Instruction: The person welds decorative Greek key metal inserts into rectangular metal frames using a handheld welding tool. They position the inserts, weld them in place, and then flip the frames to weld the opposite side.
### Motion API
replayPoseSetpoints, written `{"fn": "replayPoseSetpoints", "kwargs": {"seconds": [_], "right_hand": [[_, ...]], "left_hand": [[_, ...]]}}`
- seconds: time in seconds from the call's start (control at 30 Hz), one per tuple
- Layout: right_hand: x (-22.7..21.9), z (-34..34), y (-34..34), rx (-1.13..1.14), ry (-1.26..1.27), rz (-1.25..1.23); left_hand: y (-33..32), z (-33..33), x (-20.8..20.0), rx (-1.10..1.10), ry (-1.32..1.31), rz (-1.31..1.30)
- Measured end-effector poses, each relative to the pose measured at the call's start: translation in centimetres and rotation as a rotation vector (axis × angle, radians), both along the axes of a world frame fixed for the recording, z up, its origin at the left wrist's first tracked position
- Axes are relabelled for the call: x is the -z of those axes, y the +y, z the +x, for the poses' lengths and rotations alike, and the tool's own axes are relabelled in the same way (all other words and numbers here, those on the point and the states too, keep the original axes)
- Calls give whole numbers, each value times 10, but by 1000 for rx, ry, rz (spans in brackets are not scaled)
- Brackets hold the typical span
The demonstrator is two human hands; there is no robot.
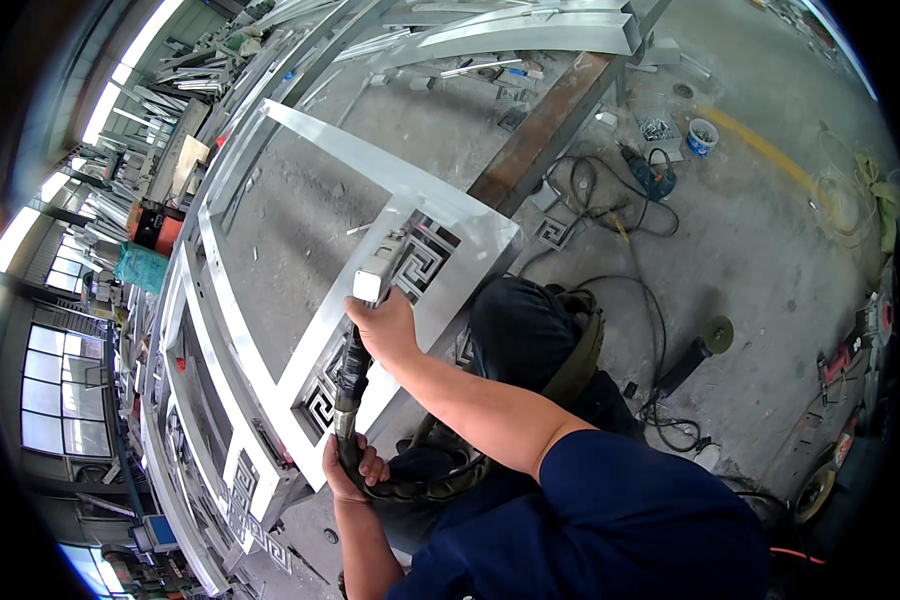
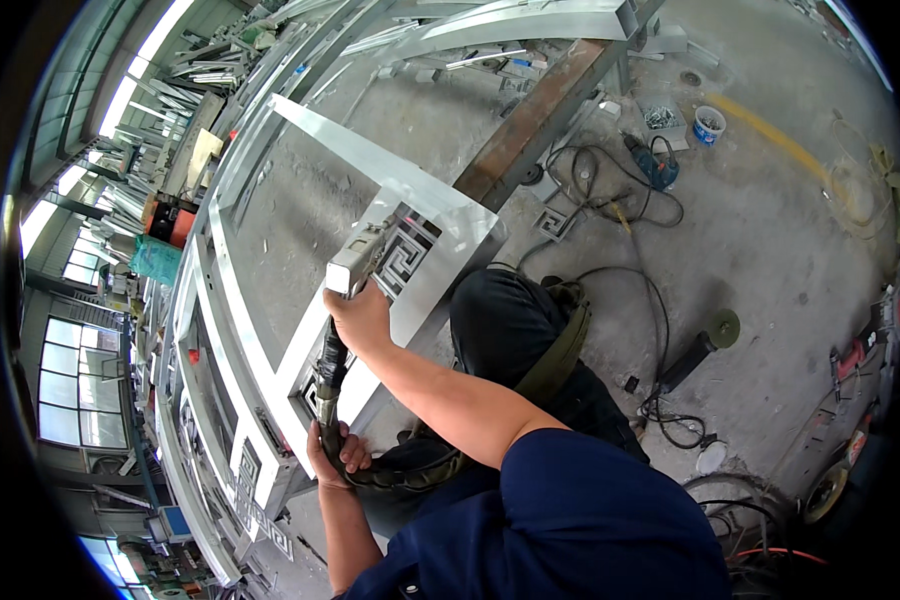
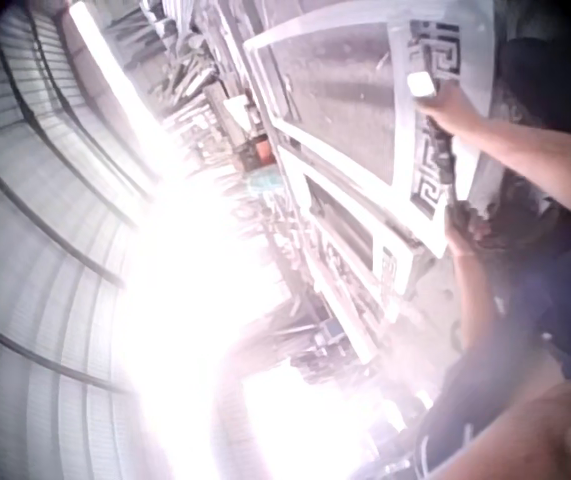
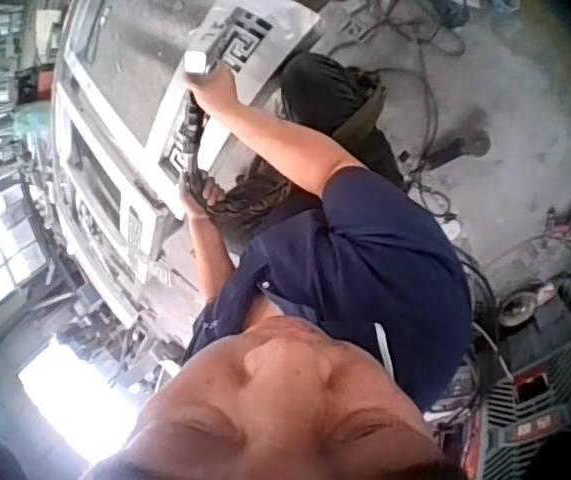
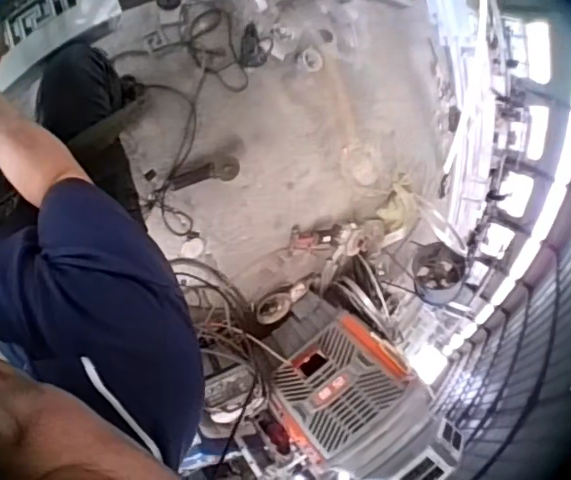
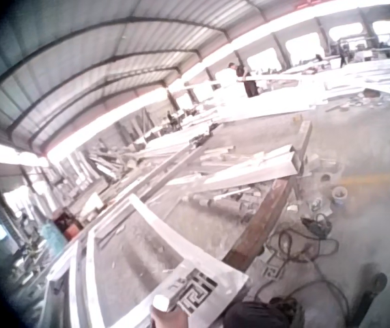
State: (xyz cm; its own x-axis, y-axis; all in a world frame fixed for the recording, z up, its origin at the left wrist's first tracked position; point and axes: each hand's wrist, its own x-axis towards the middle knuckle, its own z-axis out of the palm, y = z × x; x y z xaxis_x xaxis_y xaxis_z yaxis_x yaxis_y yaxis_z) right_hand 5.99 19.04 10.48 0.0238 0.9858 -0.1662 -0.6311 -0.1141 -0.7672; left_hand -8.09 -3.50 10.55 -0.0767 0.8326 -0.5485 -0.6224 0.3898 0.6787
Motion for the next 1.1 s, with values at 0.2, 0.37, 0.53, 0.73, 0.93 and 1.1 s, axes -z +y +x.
{"fn": "replayPoseSetpoints", "kwargs": {"seconds": [0.2,0.37,0.53,0.73,0.93,1.1], "right_hand": [[0,5,-1,18,-3,-6],[1,10,4,-31,-29,-31],[8,8,10,-13,-39,-37],[8,10,12,-28,-46,-47],[15,7,14,-22,-13,-23],[14,10,14,-60,24,-29]], "left_hand": [[3,4,5,24,-35,-6],[10,5,3,34,12,-17],[17,2,5,45,3,-25],[19,0,7,45,-8,-36],[20,0,7,50,-8,-42],[19,0,8,42,-20,-39]]}}
